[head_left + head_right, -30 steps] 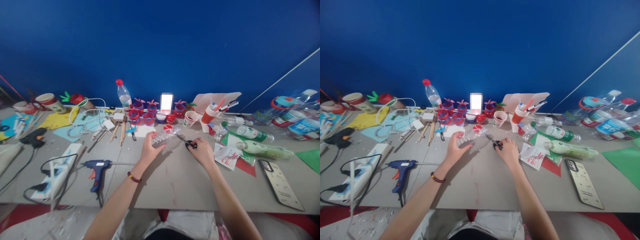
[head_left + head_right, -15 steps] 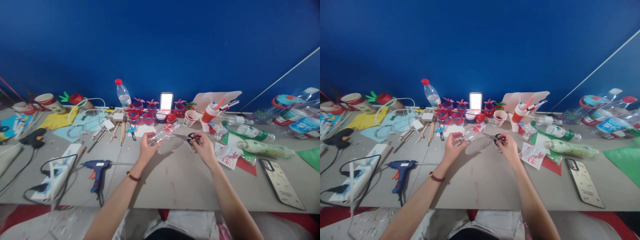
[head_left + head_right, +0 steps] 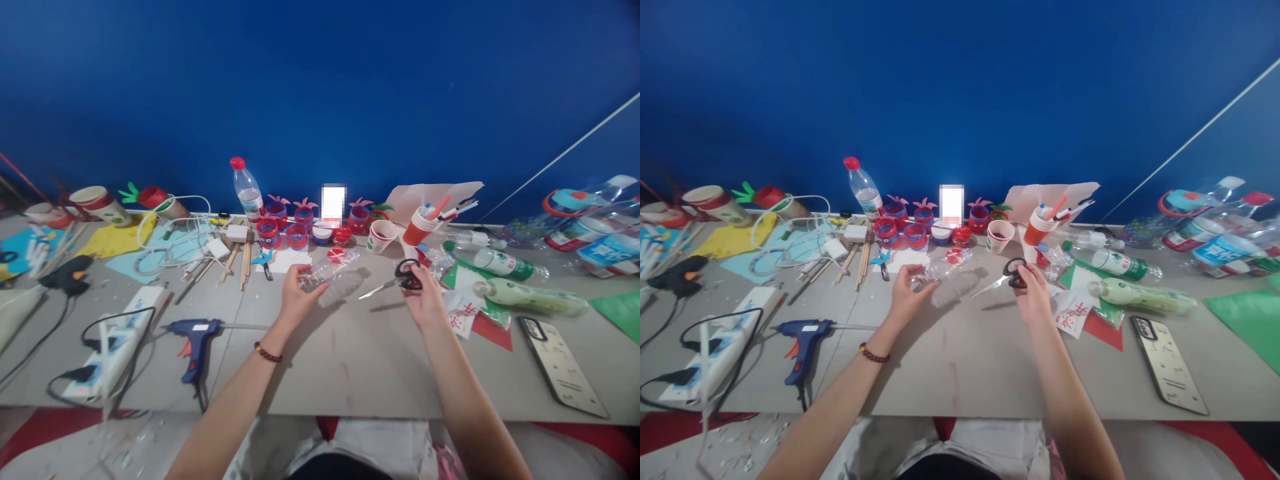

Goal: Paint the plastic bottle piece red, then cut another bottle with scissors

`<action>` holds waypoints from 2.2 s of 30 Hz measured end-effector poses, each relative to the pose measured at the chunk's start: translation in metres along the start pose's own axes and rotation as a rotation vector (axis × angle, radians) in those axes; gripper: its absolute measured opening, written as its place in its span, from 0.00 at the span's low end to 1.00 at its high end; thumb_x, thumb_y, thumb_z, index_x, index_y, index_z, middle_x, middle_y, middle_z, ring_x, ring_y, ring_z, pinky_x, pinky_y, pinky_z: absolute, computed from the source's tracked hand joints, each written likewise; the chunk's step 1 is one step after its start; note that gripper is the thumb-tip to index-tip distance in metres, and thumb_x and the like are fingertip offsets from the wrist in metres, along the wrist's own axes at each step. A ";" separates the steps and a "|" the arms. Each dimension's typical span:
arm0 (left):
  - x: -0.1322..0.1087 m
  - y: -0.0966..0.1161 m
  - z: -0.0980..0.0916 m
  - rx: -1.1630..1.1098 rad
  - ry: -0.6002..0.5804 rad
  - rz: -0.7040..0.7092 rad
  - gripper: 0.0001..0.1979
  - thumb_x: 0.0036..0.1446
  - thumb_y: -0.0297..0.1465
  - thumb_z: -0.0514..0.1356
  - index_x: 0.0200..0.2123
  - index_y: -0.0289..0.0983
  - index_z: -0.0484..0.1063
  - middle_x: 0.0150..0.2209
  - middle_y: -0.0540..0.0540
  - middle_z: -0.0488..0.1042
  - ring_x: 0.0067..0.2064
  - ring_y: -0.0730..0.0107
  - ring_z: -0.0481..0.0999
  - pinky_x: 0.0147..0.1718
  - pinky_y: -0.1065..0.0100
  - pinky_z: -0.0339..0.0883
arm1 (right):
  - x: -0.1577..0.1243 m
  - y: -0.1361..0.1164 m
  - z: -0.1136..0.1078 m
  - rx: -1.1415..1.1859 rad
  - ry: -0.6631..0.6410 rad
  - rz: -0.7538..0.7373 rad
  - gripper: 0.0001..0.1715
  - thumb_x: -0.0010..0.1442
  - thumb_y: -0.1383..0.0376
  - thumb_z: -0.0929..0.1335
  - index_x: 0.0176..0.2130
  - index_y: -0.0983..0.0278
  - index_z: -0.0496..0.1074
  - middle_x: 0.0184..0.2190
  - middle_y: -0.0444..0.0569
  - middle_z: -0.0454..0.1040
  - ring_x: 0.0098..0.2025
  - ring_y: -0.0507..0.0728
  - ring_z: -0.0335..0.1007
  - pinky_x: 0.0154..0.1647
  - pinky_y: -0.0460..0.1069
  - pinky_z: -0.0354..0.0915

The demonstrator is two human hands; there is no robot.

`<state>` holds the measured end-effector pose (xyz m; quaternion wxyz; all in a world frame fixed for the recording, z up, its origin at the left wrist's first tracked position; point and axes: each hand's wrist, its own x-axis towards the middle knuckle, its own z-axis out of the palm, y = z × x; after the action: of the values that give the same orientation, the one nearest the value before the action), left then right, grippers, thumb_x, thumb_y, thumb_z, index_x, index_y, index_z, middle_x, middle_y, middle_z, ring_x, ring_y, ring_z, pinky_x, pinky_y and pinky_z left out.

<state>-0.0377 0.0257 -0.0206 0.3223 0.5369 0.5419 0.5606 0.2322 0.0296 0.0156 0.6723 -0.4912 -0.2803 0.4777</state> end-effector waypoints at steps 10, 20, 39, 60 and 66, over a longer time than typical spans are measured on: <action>-0.006 -0.002 0.002 0.205 -0.139 0.178 0.22 0.46 0.36 0.72 0.41 0.43 0.65 0.40 0.48 0.71 0.42 0.60 0.75 0.42 0.55 0.73 | -0.012 -0.014 0.006 -0.181 -0.164 -0.206 0.09 0.52 0.58 0.67 0.26 0.60 0.65 0.19 0.42 0.63 0.23 0.53 0.61 0.28 0.50 0.62; 0.001 -0.007 0.000 0.279 -0.067 -0.052 0.20 0.48 0.44 0.69 0.38 0.39 0.67 0.37 0.46 0.73 0.39 0.62 0.74 0.40 0.58 0.70 | -0.009 -0.041 0.053 -0.079 -0.547 -0.029 0.22 0.61 0.49 0.61 0.41 0.61 0.74 0.32 0.50 0.74 0.34 0.58 0.71 0.27 0.51 0.66; 0.002 -0.002 -0.002 0.352 -0.255 0.233 0.12 0.66 0.36 0.55 0.49 0.39 0.72 0.46 0.42 0.74 0.47 0.61 0.74 0.47 0.59 0.70 | 0.014 -0.023 0.116 -0.219 -0.678 -0.190 0.31 0.36 0.48 0.80 0.31 0.59 0.65 0.26 0.40 0.69 0.27 0.49 0.66 0.24 0.45 0.65; 0.002 -0.013 -0.001 0.343 -0.229 0.199 0.32 0.46 0.39 0.73 0.52 0.39 0.65 0.46 0.42 0.72 0.46 0.55 0.75 0.48 0.52 0.70 | 0.011 -0.022 0.116 -0.325 -0.638 -0.239 0.21 0.50 0.51 0.74 0.32 0.59 0.63 0.25 0.40 0.65 0.25 0.49 0.58 0.24 0.46 0.59; 0.001 -0.015 0.001 0.328 -0.213 0.213 0.37 0.46 0.38 0.73 0.57 0.41 0.61 0.47 0.42 0.72 0.47 0.56 0.75 0.50 0.52 0.70 | 0.008 -0.021 0.117 -0.379 -0.610 -0.275 0.20 0.52 0.52 0.74 0.32 0.59 0.63 0.24 0.39 0.62 0.24 0.48 0.57 0.23 0.46 0.57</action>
<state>-0.0407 0.0302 -0.0347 0.2251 0.6926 0.5290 0.4358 0.1439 0.0812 0.0761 0.5128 -0.4000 -0.6141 0.4471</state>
